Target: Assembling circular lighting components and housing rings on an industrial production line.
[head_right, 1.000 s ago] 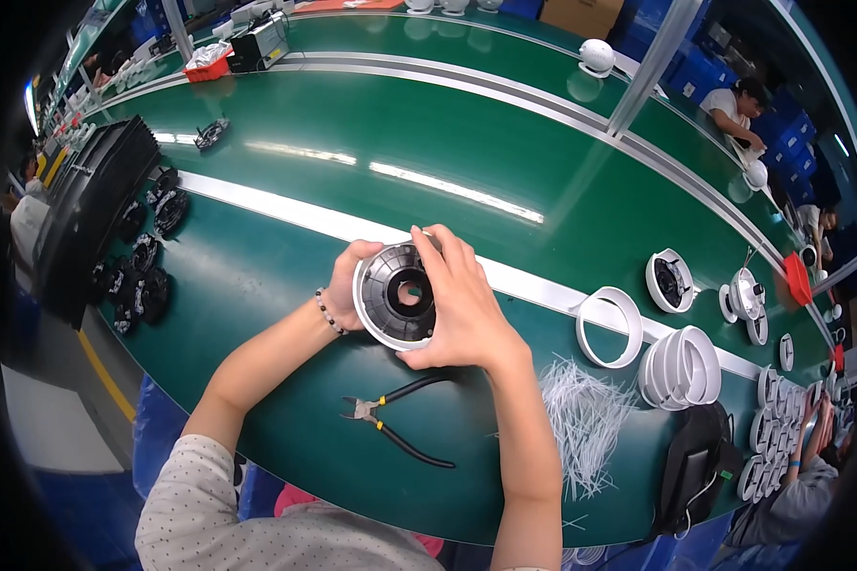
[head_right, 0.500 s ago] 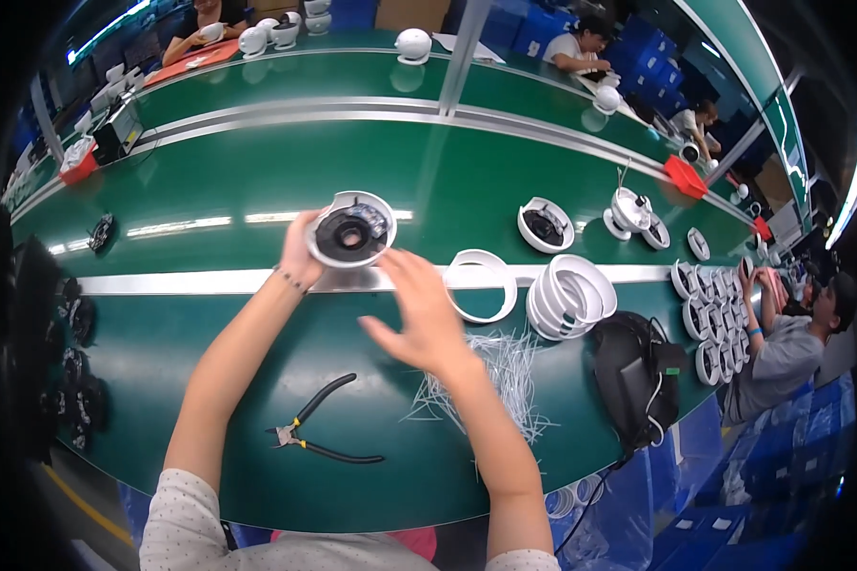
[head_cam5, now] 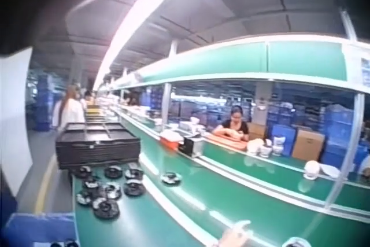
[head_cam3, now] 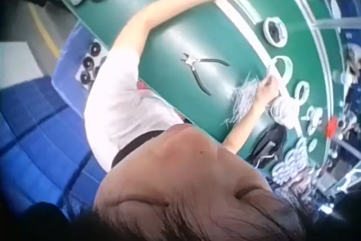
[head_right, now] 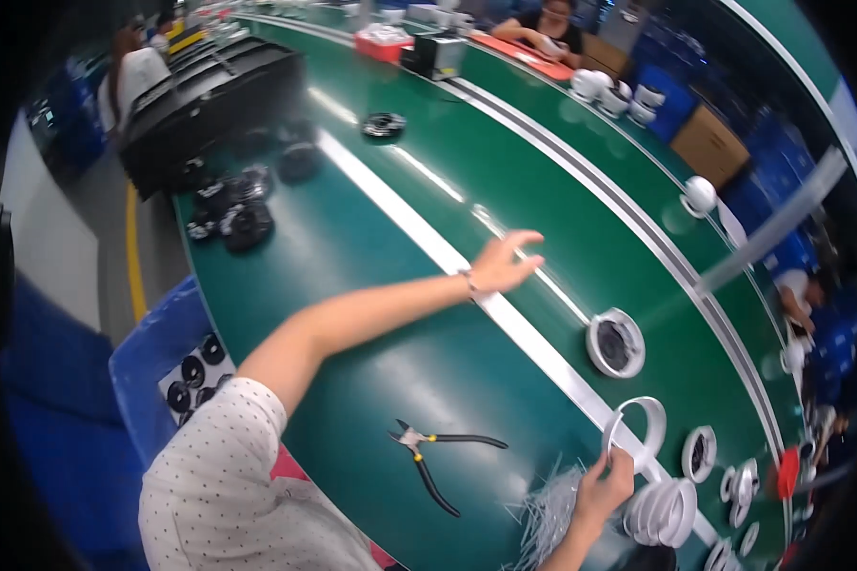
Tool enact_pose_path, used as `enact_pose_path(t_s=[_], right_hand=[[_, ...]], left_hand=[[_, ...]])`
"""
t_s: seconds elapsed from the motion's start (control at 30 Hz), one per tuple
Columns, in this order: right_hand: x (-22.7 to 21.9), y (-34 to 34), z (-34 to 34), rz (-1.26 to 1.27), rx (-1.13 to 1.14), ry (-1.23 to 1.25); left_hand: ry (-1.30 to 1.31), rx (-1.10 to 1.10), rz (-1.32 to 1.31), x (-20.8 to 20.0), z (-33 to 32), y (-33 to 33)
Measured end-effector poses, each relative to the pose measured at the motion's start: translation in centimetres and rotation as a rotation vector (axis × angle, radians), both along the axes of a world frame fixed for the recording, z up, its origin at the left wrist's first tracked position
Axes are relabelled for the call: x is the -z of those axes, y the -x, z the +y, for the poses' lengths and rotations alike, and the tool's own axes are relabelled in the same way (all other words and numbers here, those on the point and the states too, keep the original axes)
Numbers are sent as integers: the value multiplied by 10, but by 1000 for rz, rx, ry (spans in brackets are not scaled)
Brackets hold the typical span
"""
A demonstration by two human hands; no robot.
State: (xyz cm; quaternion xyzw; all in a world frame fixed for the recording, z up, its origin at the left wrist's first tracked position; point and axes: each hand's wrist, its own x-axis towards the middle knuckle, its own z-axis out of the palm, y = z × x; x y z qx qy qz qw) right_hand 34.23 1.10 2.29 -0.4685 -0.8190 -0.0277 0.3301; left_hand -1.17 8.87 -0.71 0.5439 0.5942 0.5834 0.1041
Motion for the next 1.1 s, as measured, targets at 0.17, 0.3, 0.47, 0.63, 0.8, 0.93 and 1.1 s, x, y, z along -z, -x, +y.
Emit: enact_pose_path(t_s=[0.17, 0.3, 0.47, 0.63, 0.8, 0.93, 1.1], right_hand=[[-19, 85, -25, 13, -398, -53], [-11, 133, -39, -20, -585, 32], [-4, 164, -46, -74, -632, 149], [-15, 169, -44, -189, -599, 287], [-32, 175, -28, -333, -364, 307], [-15, 165, -6, -423, -435, 594], [-13, 161, 4, -264, -482, 613]], left_hand=[[278, -664, 652, -3, -121, 238], [787, -1055, 780, 10, -180, 307], [867, -706, 674, 6, -181, 262], [693, -265, 705, -45, -192, 157], [540, -168, 586, -47, -196, 131], [710, -247, 634, -19, -193, 110], [561, -79, 102, -14, -180, 108]])
